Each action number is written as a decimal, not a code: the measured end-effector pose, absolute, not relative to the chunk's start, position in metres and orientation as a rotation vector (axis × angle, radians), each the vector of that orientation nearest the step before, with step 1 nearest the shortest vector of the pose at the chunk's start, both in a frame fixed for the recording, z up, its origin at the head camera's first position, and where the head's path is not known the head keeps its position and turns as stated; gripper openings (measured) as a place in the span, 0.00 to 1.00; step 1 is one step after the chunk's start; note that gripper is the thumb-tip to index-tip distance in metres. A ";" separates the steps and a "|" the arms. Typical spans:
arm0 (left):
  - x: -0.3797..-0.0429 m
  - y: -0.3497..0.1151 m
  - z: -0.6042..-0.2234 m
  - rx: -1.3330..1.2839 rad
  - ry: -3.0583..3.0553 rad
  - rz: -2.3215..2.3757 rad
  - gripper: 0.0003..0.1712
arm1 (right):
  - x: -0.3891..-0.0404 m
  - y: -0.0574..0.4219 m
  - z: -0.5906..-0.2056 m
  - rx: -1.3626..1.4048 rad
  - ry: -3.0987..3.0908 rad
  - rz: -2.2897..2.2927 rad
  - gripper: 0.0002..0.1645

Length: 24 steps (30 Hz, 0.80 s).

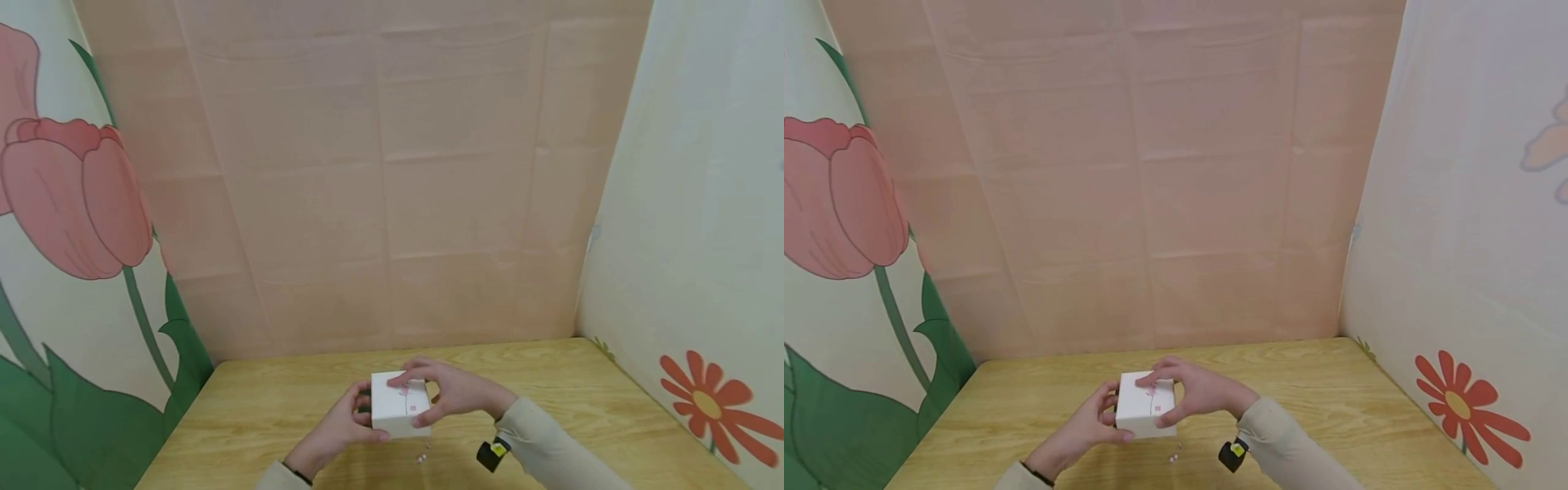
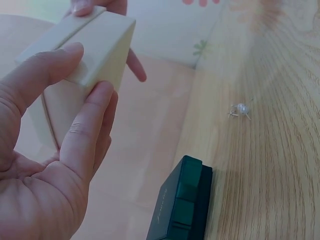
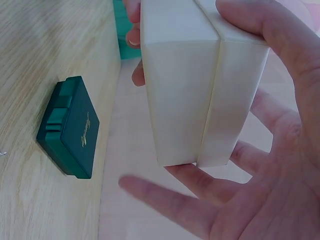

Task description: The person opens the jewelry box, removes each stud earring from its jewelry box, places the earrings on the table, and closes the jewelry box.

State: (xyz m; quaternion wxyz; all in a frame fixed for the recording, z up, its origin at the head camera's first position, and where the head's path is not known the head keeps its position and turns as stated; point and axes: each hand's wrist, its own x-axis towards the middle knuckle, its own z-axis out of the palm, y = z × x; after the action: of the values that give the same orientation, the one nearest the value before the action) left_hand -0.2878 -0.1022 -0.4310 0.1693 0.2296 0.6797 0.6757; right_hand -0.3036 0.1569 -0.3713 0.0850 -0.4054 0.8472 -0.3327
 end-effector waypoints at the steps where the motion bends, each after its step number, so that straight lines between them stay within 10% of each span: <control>1: -0.288 -0.102 -0.431 0.653 1.933 1.920 0.54 | -0.304 0.157 -0.372 -1.217 2.535 -0.984 0.37; 24: -0.289 -0.102 -0.430 0.633 1.881 1.891 0.59 | -0.307 0.159 -0.379 -1.104 2.355 -1.130 0.38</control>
State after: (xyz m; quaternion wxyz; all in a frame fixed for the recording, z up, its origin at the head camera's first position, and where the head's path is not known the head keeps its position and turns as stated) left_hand -0.2895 -0.1024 -0.4299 0.1991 0.2262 0.6724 0.6760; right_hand -0.3067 0.1593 -0.3788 0.1526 -0.3847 0.8208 -0.3938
